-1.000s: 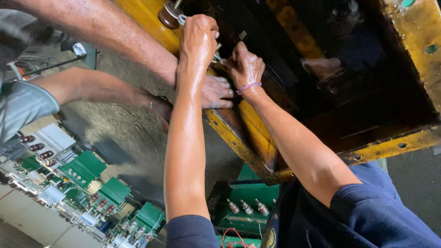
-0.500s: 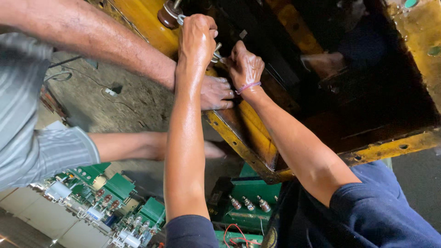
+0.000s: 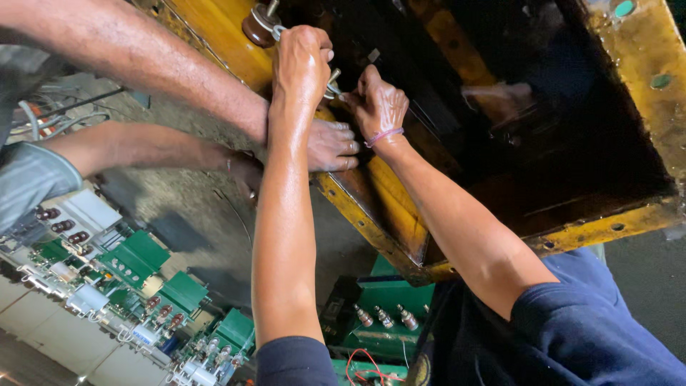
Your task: The person installs small cylindrical components onto a yellow metal frame, using a wrench to tighten them. They move between the frame and a green machine to retrieve parts and tools, repeating the installation process on multiple points.
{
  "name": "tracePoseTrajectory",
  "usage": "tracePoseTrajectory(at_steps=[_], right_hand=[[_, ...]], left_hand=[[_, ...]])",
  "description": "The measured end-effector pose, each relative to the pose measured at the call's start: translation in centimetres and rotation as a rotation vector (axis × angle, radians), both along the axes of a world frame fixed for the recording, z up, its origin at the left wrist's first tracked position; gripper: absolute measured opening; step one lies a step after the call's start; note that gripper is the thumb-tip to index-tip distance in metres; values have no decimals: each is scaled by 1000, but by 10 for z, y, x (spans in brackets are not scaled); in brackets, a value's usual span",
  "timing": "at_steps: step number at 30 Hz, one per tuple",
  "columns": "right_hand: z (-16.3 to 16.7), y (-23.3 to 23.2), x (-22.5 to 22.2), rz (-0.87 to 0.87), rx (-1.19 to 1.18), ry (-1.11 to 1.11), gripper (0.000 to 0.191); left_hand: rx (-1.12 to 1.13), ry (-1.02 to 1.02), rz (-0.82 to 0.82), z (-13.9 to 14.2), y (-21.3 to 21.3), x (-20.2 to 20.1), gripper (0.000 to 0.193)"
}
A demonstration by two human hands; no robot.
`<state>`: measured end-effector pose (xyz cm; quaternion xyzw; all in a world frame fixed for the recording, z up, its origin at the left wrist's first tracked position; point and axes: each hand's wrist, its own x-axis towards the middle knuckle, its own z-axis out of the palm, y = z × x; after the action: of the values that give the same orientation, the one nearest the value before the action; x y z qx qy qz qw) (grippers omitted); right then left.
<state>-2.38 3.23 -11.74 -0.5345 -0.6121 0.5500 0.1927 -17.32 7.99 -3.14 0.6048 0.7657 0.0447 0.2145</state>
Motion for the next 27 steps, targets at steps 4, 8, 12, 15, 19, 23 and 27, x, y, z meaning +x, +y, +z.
tracePoseTrajectory(at_steps=[4, 8, 12, 15, 19, 23, 27], right_hand=[[2, 3, 0, -8, -23, -16, 41], [2, 3, -1, 2, -32, -25, 41], [1, 1, -2, -5, -39, -29, 41], [1, 1, -2, -7, -26, -26, 41], [2, 2, -1, -2, -36, -21, 41], [2, 3, -2, 0, -51, -34, 40], [3, 3, -2, 12, -36, -45, 40]], left_hand=[[18, 4, 15, -1, 2, 1, 4], [39, 16, 9, -4, 2, -1, 6], [22, 9, 17, -5, 0, -2, 6], [-3, 20, 31, -5, -1, -2, 5], [-23, 16, 38, -5, 0, -2, 4], [-28, 25, 47, -6, -1, -3, 5], [-6, 24, 22, -7, -3, -4, 6]])
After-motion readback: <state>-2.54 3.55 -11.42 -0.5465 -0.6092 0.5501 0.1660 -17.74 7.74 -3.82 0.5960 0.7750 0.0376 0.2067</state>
